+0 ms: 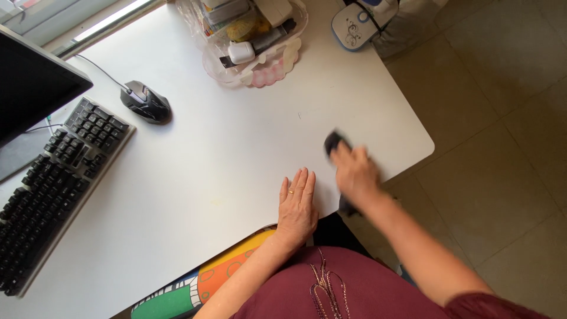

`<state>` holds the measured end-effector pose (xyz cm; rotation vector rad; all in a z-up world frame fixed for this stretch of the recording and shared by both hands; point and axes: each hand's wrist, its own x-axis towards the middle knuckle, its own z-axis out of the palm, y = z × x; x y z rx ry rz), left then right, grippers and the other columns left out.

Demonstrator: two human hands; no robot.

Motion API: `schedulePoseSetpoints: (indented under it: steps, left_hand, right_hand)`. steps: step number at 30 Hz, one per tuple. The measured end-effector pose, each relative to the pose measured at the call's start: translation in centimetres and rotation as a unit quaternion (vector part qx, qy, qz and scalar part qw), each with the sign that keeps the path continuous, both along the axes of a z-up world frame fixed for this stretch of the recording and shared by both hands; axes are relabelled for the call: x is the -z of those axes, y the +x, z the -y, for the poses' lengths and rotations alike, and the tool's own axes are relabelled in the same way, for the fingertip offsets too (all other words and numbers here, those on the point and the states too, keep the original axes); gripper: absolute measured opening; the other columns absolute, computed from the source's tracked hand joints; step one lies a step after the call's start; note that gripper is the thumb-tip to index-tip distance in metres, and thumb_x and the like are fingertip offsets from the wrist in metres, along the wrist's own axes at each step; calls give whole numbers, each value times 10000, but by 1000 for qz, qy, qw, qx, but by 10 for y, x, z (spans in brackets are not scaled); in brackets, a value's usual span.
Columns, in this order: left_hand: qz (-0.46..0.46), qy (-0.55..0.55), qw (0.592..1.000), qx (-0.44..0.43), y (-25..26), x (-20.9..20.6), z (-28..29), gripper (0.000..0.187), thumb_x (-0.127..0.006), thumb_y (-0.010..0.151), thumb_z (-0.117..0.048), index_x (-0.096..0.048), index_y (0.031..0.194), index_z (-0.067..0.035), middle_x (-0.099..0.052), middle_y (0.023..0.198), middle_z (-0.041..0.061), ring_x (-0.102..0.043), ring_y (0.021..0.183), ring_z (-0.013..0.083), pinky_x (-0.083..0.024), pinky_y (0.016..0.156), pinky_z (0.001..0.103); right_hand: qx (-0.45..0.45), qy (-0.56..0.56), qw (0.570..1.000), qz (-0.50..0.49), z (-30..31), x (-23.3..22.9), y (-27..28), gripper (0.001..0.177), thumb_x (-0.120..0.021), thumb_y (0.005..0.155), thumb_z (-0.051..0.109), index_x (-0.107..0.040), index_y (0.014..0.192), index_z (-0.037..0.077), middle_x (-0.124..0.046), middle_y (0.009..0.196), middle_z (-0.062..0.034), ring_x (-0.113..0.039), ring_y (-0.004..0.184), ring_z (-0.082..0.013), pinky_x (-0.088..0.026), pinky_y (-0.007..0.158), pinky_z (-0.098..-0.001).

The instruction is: The person wipes a white desk surface with a dark cloth, moving a plastic container and a computer mouse to reach different areas. They continue wiping around the keyboard and monitor base, then wipe the area under the keyboard after moving it aside.

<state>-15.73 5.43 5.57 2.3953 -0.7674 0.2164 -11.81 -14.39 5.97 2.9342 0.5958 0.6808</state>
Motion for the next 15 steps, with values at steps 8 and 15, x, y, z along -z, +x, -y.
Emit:
schedulePoseSetpoints:
  steps: [8, 15]
  left_hand:
    - [-15, -33, 999, -31, 3, 18, -4, 867, -574, 612, -45, -326, 1443, -58, -345, 1460, 197, -338, 1350, 361, -205, 1113, 502]
    - [-42, -84, 995, -44, 2, 19, -7, 823, -590, 661, -57, -324, 1439, -73, -342, 1451, 206, -343, 1337, 384, -235, 1108, 504]
  right_hand:
    - [88, 95, 987, -98, -12, 3, -11, 330, -517, 734, 143, -639, 1020, 254, -611, 1173, 70, -533, 889, -216, -513, 628, -304]
    - [84, 63, 990, -91, -17, -4, -32, 310, -514, 725, 141, -608, 1001, 248, -598, 1179, 47, -542, 869, -217, -525, 588, -292]
